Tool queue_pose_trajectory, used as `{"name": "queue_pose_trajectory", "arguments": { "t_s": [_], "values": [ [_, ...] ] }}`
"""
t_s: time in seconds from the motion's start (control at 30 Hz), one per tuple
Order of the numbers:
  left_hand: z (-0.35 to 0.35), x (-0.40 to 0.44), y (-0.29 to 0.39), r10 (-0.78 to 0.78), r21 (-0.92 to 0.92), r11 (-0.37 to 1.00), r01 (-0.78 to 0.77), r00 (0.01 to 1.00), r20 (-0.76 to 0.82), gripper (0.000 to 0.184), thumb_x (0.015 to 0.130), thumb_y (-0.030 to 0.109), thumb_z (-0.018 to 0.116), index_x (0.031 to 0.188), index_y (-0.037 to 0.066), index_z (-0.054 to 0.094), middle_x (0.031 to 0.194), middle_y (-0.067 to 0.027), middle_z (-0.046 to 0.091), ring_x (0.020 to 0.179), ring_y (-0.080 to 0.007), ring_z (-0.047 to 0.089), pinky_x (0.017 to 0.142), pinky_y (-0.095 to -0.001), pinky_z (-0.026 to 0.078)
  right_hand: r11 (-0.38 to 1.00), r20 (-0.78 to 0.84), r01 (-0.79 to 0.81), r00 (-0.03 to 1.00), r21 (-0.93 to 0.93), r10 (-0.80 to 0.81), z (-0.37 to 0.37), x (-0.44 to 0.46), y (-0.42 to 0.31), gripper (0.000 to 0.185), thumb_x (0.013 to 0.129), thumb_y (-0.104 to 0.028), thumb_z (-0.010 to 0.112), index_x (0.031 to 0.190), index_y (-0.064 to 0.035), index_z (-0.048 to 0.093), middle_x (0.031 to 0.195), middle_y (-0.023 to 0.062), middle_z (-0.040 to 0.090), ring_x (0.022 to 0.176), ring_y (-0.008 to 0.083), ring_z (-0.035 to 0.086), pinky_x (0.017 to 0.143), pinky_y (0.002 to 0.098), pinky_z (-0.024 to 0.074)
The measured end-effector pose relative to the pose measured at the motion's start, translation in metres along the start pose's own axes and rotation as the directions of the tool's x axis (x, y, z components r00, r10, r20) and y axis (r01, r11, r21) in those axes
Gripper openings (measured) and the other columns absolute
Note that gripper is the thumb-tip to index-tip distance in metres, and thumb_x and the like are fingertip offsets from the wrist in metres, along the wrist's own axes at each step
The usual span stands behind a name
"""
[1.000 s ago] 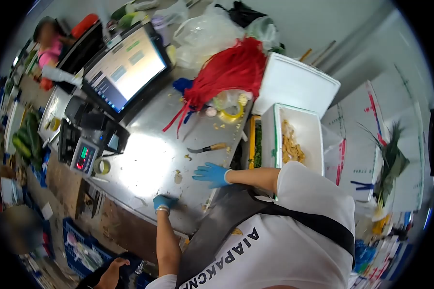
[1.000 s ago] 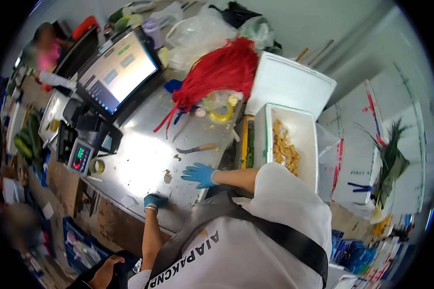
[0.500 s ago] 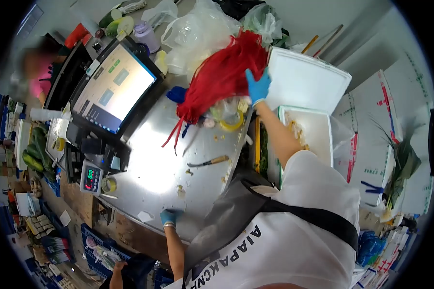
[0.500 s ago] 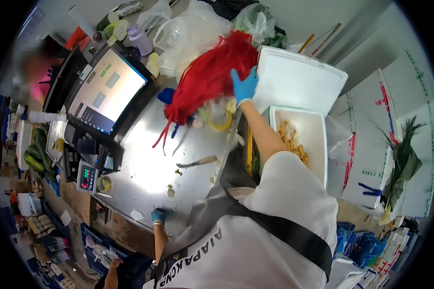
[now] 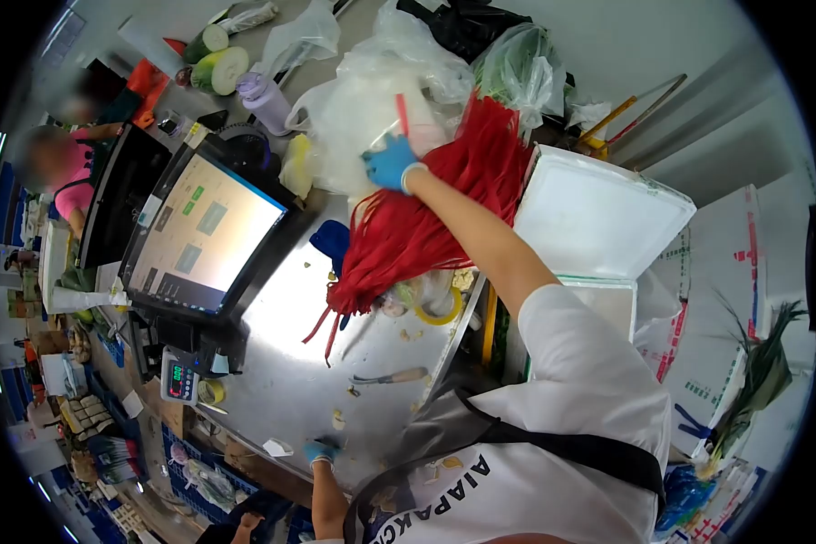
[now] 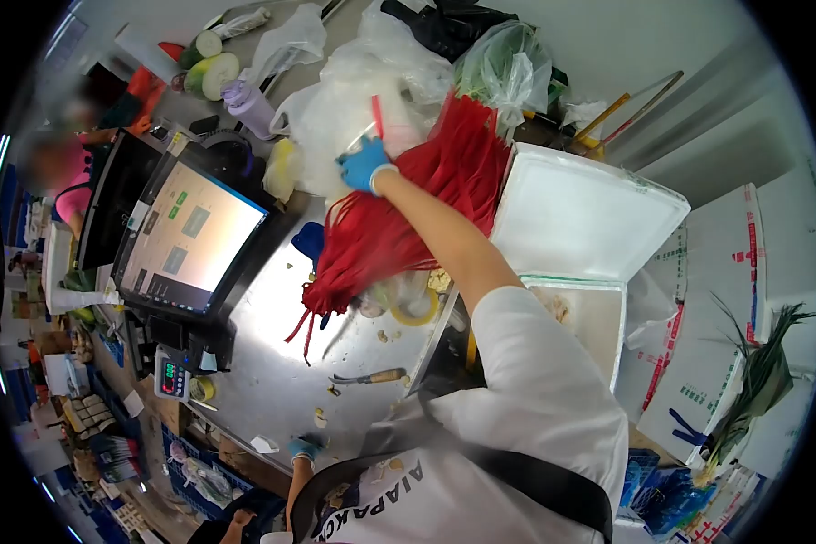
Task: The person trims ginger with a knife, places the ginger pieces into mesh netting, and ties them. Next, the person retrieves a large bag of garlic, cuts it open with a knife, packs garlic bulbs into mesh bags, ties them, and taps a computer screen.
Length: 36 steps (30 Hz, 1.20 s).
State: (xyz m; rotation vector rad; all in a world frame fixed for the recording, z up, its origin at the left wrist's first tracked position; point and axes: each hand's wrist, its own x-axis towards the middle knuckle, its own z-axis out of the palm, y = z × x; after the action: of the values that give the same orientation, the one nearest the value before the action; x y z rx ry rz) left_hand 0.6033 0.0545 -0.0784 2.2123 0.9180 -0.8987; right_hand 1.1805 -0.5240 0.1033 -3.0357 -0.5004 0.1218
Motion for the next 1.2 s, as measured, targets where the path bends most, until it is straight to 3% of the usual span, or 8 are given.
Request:
{"name": "queue_pose_trajectory", "arguments": {
  "t_s": [0.23,0.33,0.43,0.57,0.8,0.93,1.07,1.2],
  "values": [
    [-0.006,-0.02,0.026,-0.063,-0.387,0.916,0.105,0.991,0.12,0.045,0.088,0.045,0.052,0.109,0.006,0.065,0.113,-0.0114,0.066,0.101,-0.026,0.06,0.087,-0.0412,0.046,0.992,-0.107,-0.067,0.991,0.107,0.078,-0.004,-0.014,-0.009,0.046,0.091,-0.039,0.043,0.133,-0.0227,0.054,0.134,0.0025,0.055,0.134,0.0388,0.031,0.108,0.0605,0.0165],
    [-0.007,-0.014,0.023,0.134,0.175,0.972,-0.16,0.98,0.149,0.046,0.088,0.049,0.052,0.104,0.009,0.067,0.109,-0.0118,0.067,0.101,-0.0305,0.061,0.087,-0.0434,0.047,0.993,-0.086,-0.1,0.991,0.065,0.105,0.01,0.006,0.0,0.048,0.092,-0.043,0.041,0.134,-0.0249,0.051,0.141,-0.0004,0.049,0.136,0.0377,0.028,0.107,0.0628,0.0157],
    [-0.004,-0.005,0.015,0.358,0.772,0.403,-0.492,0.861,0.362,0.047,0.087,0.053,0.051,0.099,0.012,0.07,0.105,-0.0122,0.069,0.1,-0.035,0.063,0.087,-0.0457,0.048,1.0,0.043,-0.024,0.999,-0.014,0.025,0.027,0.029,0.014,0.05,0.092,-0.049,0.036,0.135,-0.0279,0.049,0.15,-0.0053,0.037,0.139,0.0359,0.024,0.105,0.0663,0.0184],
    [0.002,0.017,-0.026,0.354,0.078,0.923,-0.376,0.911,0.21,0.043,0.088,0.05,0.052,0.091,0.012,0.07,0.093,-0.0129,0.07,0.089,-0.0332,0.065,0.076,-0.0447,0.05,0.706,-0.019,0.039,0.999,0.707,-0.036,-0.01,-0.005,0.043,0.054,0.092,-0.043,0.054,0.138,-0.0146,0.049,0.132,0.0117,0.056,0.113,0.0258,0.057,0.1,0.0285,0.0401],
    [-0.02,0.004,0.019,0.388,0.568,0.471,-0.675,0.737,0.553,0.034,0.087,0.043,0.055,0.095,0.015,0.072,0.097,-0.0081,0.069,0.084,-0.0255,0.063,0.077,-0.0383,0.05,0.347,-0.323,0.081,0.602,0.934,0.73,0.012,-0.29,-0.037,0.03,0.092,-0.024,0.056,0.116,-0.0083,0.066,0.114,0.0127,0.067,0.102,0.0221,0.064,0.088,0.0304,0.0481],
    [-0.029,-0.047,0.038,0.61,0.264,0.72,-0.642,0.767,0.201,0.031,0.076,0.036,0.075,0.087,0.007,0.074,0.083,-0.0142,0.072,0.076,-0.0266,0.07,0.072,-0.0388,0.054,0.589,0.068,-0.396,0.864,0.705,0.499,0.059,-0.414,-0.186,0.044,0.09,-0.028,0.057,0.13,-0.0103,0.055,0.115,0.0196,0.062,0.102,0.0342,0.061,0.091,0.0416,0.0475],
    [-0.03,-0.056,0.033,0.588,0.378,0.72,-0.583,0.801,0.114,0.036,0.077,0.035,0.073,0.084,0.0,0.073,0.079,-0.0168,0.071,0.071,-0.025,0.07,0.065,-0.0343,0.054,0.953,-0.065,0.005,0.998,0.304,0.015,0.119,-0.418,-0.292,0.072,0.085,-0.027,0.063,0.149,-0.0229,0.029,0.142,0.0137,0.042,0.128,0.0327,0.043,0.105,0.0459,0.0357],
    [-0.033,-0.012,0.02,0.495,0.381,0.708,-0.595,0.802,0.333,0.046,0.083,0.046,0.064,0.082,0.001,0.073,0.073,-0.0148,0.07,0.071,-0.0247,0.069,0.068,-0.0362,0.053,0.864,-0.058,-0.286,0.939,0.414,0.338,0.156,-0.393,-0.338,0.028,0.087,-0.022,0.053,0.112,-0.0186,0.066,0.105,0.0133,0.065,0.095,0.0325,0.064,0.083,0.0423,0.0507]
  ]
}}
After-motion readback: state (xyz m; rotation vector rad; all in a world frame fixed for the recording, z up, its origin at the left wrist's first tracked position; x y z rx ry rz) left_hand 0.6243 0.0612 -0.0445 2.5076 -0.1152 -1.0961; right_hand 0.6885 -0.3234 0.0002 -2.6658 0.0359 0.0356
